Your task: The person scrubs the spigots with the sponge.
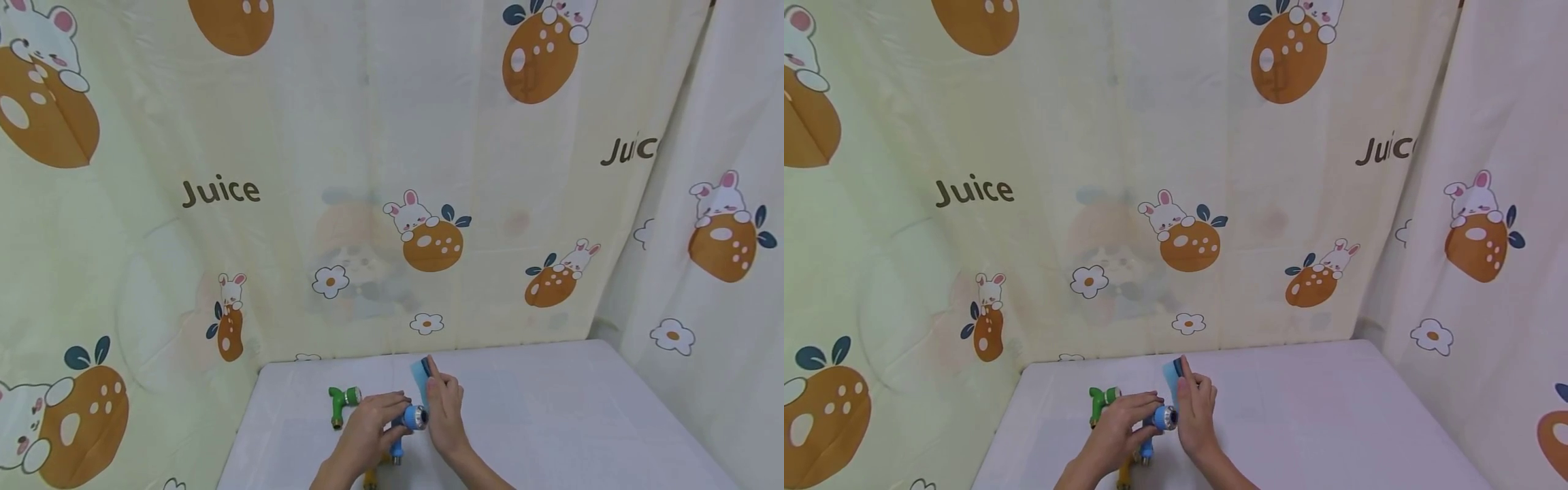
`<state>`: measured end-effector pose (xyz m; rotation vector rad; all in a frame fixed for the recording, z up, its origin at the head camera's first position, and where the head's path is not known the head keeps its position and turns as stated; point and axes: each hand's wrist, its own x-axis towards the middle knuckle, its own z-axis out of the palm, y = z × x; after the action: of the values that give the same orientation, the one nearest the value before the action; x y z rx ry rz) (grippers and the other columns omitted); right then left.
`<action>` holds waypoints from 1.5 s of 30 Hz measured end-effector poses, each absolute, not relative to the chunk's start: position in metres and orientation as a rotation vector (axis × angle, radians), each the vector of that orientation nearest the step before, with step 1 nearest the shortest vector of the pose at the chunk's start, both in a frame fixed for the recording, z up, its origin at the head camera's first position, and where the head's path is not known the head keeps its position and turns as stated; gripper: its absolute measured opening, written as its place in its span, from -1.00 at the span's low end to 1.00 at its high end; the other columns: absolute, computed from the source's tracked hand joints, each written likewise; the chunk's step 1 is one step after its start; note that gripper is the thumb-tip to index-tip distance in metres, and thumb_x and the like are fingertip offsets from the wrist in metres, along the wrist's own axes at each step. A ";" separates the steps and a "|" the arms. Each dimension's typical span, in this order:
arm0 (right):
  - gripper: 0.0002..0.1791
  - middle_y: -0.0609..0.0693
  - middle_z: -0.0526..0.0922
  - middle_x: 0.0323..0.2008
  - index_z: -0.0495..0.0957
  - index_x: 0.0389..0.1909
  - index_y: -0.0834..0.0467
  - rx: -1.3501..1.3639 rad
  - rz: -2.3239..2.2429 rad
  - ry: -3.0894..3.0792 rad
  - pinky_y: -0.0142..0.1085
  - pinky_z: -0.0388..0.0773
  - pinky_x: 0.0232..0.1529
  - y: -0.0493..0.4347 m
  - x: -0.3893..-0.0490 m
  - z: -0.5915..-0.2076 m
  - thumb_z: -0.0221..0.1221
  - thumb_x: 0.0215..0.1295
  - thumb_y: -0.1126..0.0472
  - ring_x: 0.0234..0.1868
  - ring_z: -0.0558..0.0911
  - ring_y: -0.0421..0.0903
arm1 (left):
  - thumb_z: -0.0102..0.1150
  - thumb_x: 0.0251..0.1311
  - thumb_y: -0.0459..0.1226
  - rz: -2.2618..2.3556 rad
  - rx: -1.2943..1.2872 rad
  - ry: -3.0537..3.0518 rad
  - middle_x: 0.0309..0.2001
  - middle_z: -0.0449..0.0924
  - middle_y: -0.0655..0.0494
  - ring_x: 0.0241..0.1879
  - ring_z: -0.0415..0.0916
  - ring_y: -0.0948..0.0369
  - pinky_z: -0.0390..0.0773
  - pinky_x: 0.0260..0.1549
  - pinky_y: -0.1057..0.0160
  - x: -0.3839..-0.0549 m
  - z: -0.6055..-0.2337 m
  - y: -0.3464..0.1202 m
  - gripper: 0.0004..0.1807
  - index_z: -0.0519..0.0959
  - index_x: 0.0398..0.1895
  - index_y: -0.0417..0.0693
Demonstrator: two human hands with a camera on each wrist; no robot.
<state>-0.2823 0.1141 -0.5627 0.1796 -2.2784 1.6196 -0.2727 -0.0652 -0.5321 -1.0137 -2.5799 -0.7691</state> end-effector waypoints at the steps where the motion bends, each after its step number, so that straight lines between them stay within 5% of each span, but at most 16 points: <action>1: -0.41 0.14 0.32 0.15 0.16 0.63 0.03 0.171 1.622 -2.273 -0.20 0.21 -0.03 0.114 -0.282 -0.563 -0.36 0.74 -0.04 0.05 0.18 -0.07 | 0.38 0.31 -0.07 -0.796 -1.009 -2.586 0.12 0.73 0.34 0.20 0.65 0.28 0.64 0.24 0.08 -0.273 -0.532 -0.066 -0.75 0.75 0.03 0.23; 6: -0.44 0.09 0.29 0.18 0.14 0.64 -0.08 0.180 1.577 -2.263 -0.18 0.25 0.05 0.113 -0.275 -0.566 -0.31 0.73 -0.04 0.10 0.15 -0.11 | 0.32 0.36 -0.06 -0.894 -0.836 -2.670 0.25 0.66 0.28 0.27 0.61 0.18 0.61 0.26 0.04 -0.272 -0.532 -0.071 -0.66 0.70 0.16 0.18; 14: -0.40 0.04 0.31 0.24 0.23 0.61 -0.10 0.354 1.266 -2.236 -0.19 0.27 0.01 0.105 -0.257 -0.584 -0.04 0.62 0.22 0.13 0.15 -0.21 | 0.31 0.38 -0.07 -0.880 -0.597 -2.692 0.31 0.61 0.14 0.29 0.59 0.07 0.65 0.21 0.05 -0.273 -0.533 -0.073 -0.56 0.65 0.26 0.02; 21: -0.34 0.04 0.35 0.24 0.29 0.57 -0.19 0.290 1.173 -2.281 -0.19 0.35 -0.01 0.102 -0.257 -0.586 0.18 0.50 0.04 0.11 0.19 -0.20 | 0.33 0.37 -0.09 -0.776 -0.609 -2.704 0.26 0.66 0.19 0.29 0.59 0.11 0.64 0.22 0.05 -0.272 -0.538 -0.069 -0.62 0.68 0.21 0.10; 33: -0.47 0.09 0.38 0.11 0.31 0.57 -0.07 0.184 1.352 -2.390 -0.19 0.15 -0.05 0.111 -0.271 -0.577 -0.11 0.68 -0.02 0.00 0.22 -0.08 | 0.38 0.31 -0.06 -0.591 -0.816 -2.651 0.22 0.68 0.25 0.22 0.64 0.21 0.65 0.20 0.17 -0.271 -0.543 -0.061 -0.58 0.70 0.19 0.04; 45: -0.39 0.19 0.28 0.14 0.20 0.62 -0.04 -0.039 1.509 -2.372 -0.05 0.15 0.10 0.123 -0.285 -0.590 -0.07 0.67 -0.09 0.14 0.16 0.05 | 0.47 0.21 -0.11 -0.774 -0.833 -2.851 -0.04 0.78 0.36 0.00 0.71 0.34 0.70 0.07 0.20 -0.298 -0.590 -0.052 -0.75 0.79 -0.05 0.15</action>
<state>-0.2852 0.1226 -0.5900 -0.0390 -2.3722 1.5094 -0.2975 -0.0523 -0.5905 -0.8327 -2.8506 -0.7738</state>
